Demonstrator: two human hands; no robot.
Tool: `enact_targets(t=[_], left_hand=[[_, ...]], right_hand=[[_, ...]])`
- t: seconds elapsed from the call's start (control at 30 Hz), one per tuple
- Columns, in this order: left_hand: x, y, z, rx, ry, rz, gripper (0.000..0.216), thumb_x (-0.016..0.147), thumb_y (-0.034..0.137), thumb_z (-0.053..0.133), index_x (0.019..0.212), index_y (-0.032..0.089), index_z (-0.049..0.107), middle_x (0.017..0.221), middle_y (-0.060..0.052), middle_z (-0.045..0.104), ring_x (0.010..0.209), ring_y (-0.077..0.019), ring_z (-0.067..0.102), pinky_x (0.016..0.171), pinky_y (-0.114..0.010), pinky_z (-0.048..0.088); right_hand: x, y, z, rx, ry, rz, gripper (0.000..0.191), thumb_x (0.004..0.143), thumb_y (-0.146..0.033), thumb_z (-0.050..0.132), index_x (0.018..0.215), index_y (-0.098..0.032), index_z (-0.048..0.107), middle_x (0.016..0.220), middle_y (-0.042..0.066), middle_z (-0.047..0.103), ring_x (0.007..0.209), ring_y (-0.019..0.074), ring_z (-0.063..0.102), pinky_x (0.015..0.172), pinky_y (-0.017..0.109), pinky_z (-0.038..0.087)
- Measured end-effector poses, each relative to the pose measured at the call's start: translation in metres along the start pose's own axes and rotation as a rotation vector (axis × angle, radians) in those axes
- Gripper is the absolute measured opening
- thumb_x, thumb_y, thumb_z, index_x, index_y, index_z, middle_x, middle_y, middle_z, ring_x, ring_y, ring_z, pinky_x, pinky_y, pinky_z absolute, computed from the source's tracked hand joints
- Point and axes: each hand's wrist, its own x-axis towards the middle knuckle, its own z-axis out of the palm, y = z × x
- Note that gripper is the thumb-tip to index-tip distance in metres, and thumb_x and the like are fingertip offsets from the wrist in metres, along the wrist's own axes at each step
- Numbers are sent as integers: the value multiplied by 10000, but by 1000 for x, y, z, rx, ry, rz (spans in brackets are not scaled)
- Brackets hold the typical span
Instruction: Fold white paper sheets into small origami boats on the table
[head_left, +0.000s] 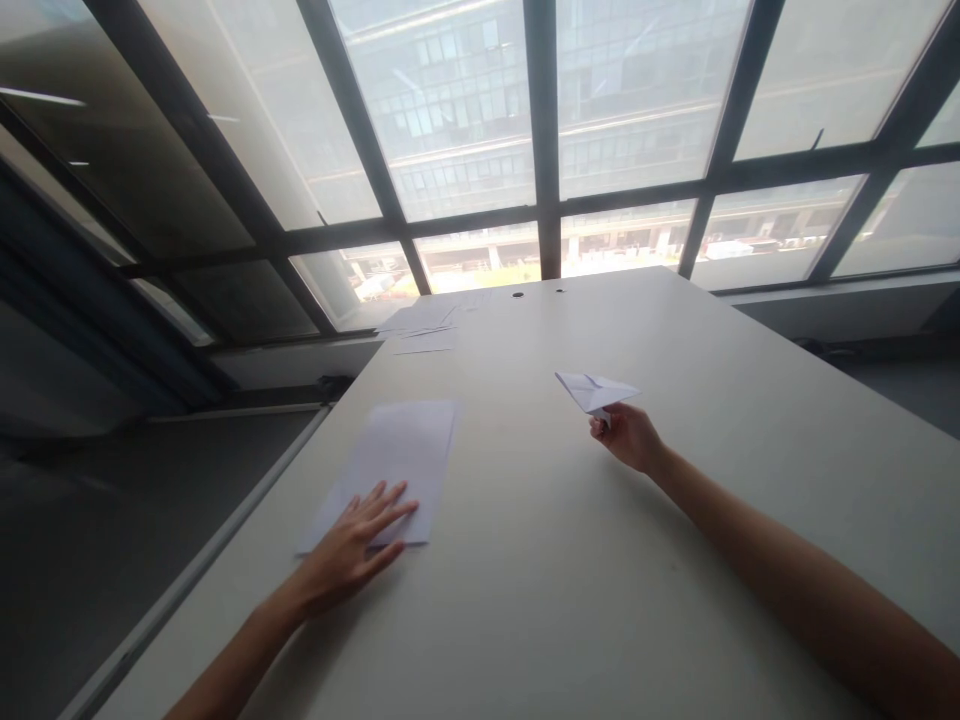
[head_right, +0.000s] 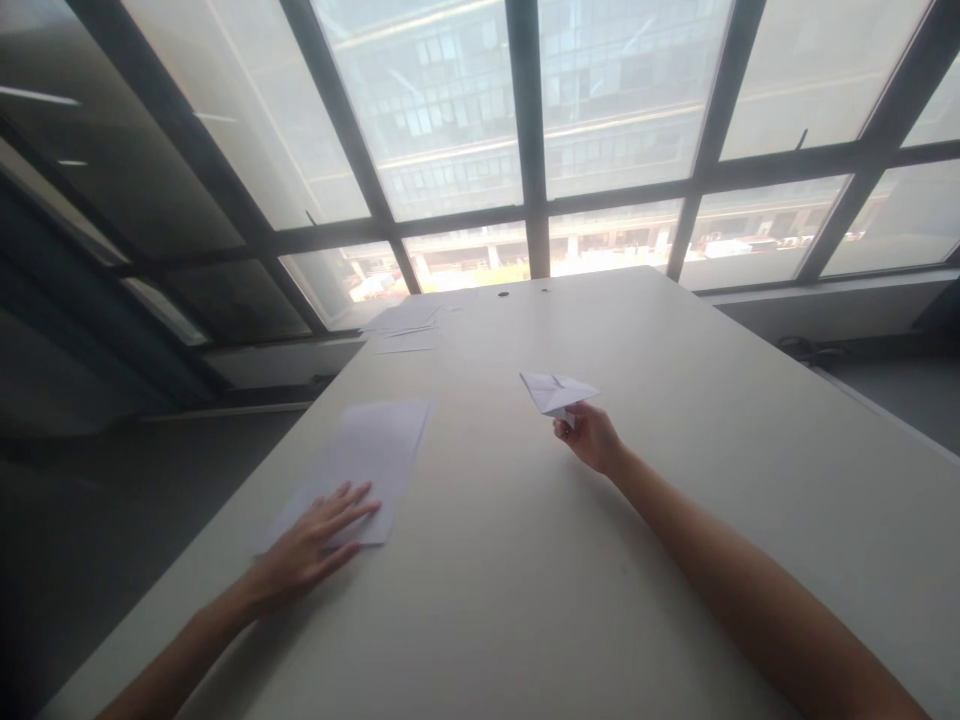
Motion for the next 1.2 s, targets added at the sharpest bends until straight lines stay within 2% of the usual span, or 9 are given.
enact_targets(t=[0.2, 0.37, 0.5, 0.57, 0.67, 0.73, 0.8, 0.97, 1.2], left_hand=[[17, 92, -4, -16, -38, 218, 598, 889, 602, 516, 1452, 439, 398, 1552, -30, 372, 1381, -370, 375, 1043, -526, 385], [61, 204, 8, -118, -2, 386, 593, 881, 663, 461, 1434, 451, 420, 1527, -66, 395, 1284, -416, 416, 973, -591, 388], [109, 254, 11, -249, 44, 421, 549, 869, 666, 494, 1359, 417, 507, 1360, -76, 526, 1150, -358, 501, 906, -513, 441], [139, 254, 8, -411, 114, 424, 442, 914, 557, 520, 1302, 347, 551, 1206, -68, 592, 1016, -257, 564, 881, -406, 473], [187, 226, 5, -573, 539, 104, 277, 935, 402, 543, 1152, 238, 594, 1029, -83, 583, 998, -238, 549, 911, -393, 470], [215, 201, 9, -569, 741, -77, 526, 819, 462, 699, 1241, 196, 536, 1146, -128, 534, 1100, -290, 501, 985, -471, 434], [233, 180, 18, -609, 711, -112, 720, 761, 499, 754, 1348, 194, 471, 1269, -156, 474, 1189, -316, 462, 1034, -504, 404], [237, 164, 46, -718, 453, 111, 792, 762, 524, 748, 1444, 279, 428, 1468, -138, 373, 1360, -339, 355, 1114, -523, 344], [241, 165, 52, -830, 564, -18, 446, 966, 361, 516, 1384, 205, 524, 1400, -136, 515, 1315, -273, 482, 1092, -457, 423]], right_hand=[[-3, 3, 8, -44, -7, -21, 206, 680, -123, 681, 858, -212, 627, 696, -22, 645, 566, 113, 542, 510, 232, 471], [-5, 10, 15, -163, -67, -55, 197, 696, -146, 704, 880, -200, 661, 741, -6, 665, 618, 121, 562, 528, 223, 472], [-4, 23, 19, -314, -48, -37, 255, 669, -178, 727, 918, -202, 679, 860, 15, 701, 737, 157, 615, 572, 239, 501], [-2, 30, 17, -365, -28, -50, 292, 656, -197, 731, 944, -200, 684, 879, 22, 708, 748, 166, 625, 583, 247, 506], [2, 37, 12, -375, 7, -172, 302, 669, -231, 722, 965, -198, 672, 829, 15, 706, 716, 162, 632, 612, 260, 507], [3, 40, 11, -432, 15, -260, 319, 689, -254, 714, 998, -197, 659, 823, 18, 706, 704, 165, 641, 632, 275, 510], [3, 41, 11, -546, 13, -315, 335, 700, -266, 705, 1020, -186, 650, 818, 25, 703, 680, 166, 641, 618, 279, 507], [0, 40, 16, -729, 34, -428, 270, 744, -250, 610, 1000, -166, 616, 773, 10, 661, 615, 153, 609, 545, 265, 496], [-6, 43, 20, -1061, 59, -566, 178, 800, -239, 558, 953, -167, 610, 685, -5, 632, 567, 139, 572, 515, 229, 436]])
